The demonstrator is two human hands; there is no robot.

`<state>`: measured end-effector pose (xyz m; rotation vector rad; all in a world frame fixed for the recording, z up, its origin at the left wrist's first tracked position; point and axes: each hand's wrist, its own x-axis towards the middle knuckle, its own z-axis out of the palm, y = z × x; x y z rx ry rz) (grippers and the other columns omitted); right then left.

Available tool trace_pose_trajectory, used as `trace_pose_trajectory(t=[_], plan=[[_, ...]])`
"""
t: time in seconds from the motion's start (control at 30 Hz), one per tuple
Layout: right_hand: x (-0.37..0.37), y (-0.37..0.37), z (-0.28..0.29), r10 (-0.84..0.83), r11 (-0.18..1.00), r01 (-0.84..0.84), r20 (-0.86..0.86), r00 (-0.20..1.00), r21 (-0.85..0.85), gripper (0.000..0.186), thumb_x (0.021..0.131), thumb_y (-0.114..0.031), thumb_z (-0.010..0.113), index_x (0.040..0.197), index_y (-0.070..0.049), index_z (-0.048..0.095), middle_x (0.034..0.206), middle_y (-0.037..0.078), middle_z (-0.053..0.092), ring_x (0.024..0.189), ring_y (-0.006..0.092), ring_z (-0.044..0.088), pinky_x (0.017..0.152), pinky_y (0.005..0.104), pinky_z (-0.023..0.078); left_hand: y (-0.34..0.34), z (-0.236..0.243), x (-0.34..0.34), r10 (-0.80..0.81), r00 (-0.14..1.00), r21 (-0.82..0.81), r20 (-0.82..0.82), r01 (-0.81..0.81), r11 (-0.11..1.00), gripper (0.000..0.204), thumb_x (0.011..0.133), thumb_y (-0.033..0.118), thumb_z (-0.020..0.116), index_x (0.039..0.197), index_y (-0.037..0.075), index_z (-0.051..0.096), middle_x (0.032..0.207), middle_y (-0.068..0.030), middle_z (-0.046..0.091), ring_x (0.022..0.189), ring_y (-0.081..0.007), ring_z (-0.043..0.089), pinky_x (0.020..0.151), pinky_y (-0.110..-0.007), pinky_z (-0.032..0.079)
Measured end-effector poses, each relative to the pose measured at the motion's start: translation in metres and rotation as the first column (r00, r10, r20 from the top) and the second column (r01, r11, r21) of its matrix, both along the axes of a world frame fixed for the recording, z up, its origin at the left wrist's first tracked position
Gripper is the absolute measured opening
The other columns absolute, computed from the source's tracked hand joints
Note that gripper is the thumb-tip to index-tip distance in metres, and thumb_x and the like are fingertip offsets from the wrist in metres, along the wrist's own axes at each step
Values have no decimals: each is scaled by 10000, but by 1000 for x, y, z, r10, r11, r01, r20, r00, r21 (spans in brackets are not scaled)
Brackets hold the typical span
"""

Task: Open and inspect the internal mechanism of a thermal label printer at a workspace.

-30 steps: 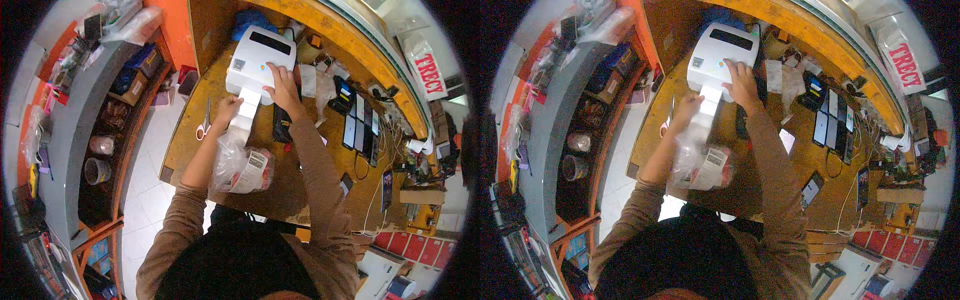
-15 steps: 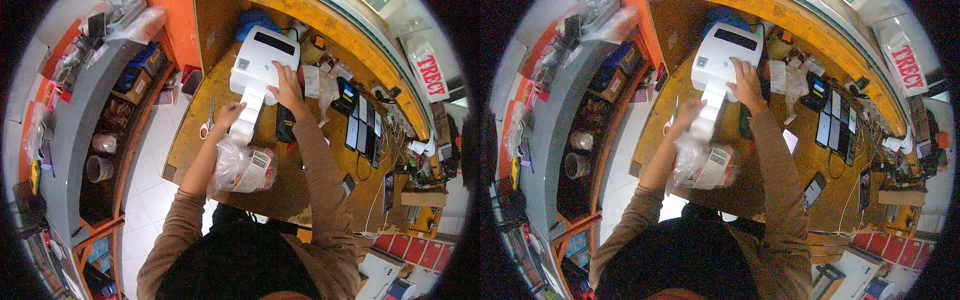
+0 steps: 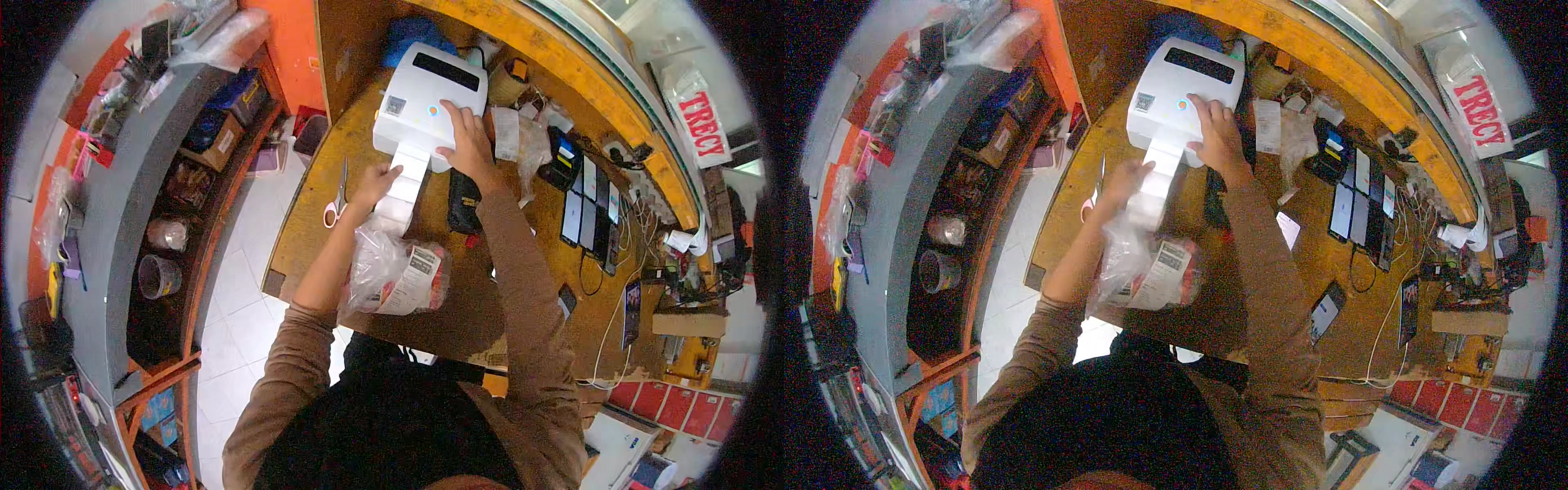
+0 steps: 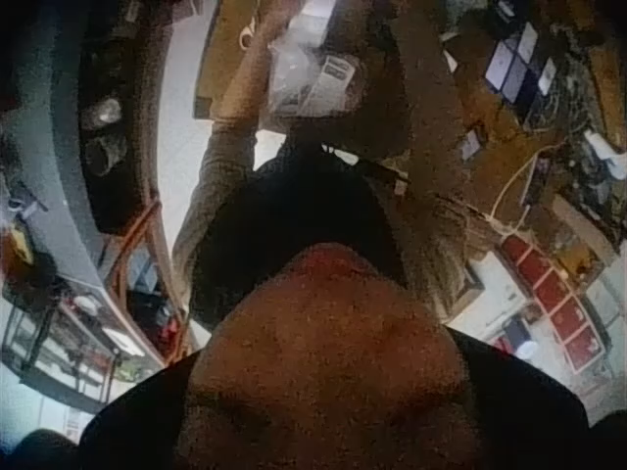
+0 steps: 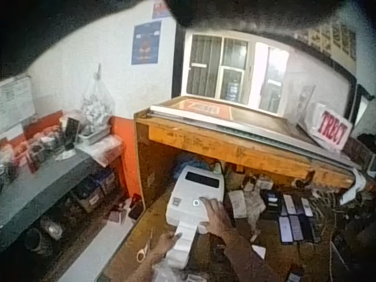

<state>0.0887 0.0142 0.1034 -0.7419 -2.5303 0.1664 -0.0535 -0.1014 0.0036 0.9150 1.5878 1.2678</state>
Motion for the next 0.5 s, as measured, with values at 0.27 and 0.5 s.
trace_pose_trajectory(t=[0.27, 0.5], plan=[[2, 1, 0, -17, 1000, 17, -11, 1000, 10, 839, 493, -74, 745, 1216, -152, 326, 971, 130, 428, 867, 329, 431, 766, 382, 368, -10, 32, 12, -8, 988, -54, -153, 0, 999, 301, 826, 250, 511, 816, -41, 590, 669, -22, 577, 571, -65, 475, 515, -236, 391], [-2, -3, 0, -30, 999, 30, 6, 1000, -9, 830, 501, -78, 742, 1215, -150, 324, 979, 133, 418, 874, 331, 426, 773, 382, 370, 6, -6, 4, 106, 985, 108, 135, -121, 987, 184, 780, 176, 572, 821, -3, 578, 663, -23, 563, 586, -85, 494, 541, -237, 404]])
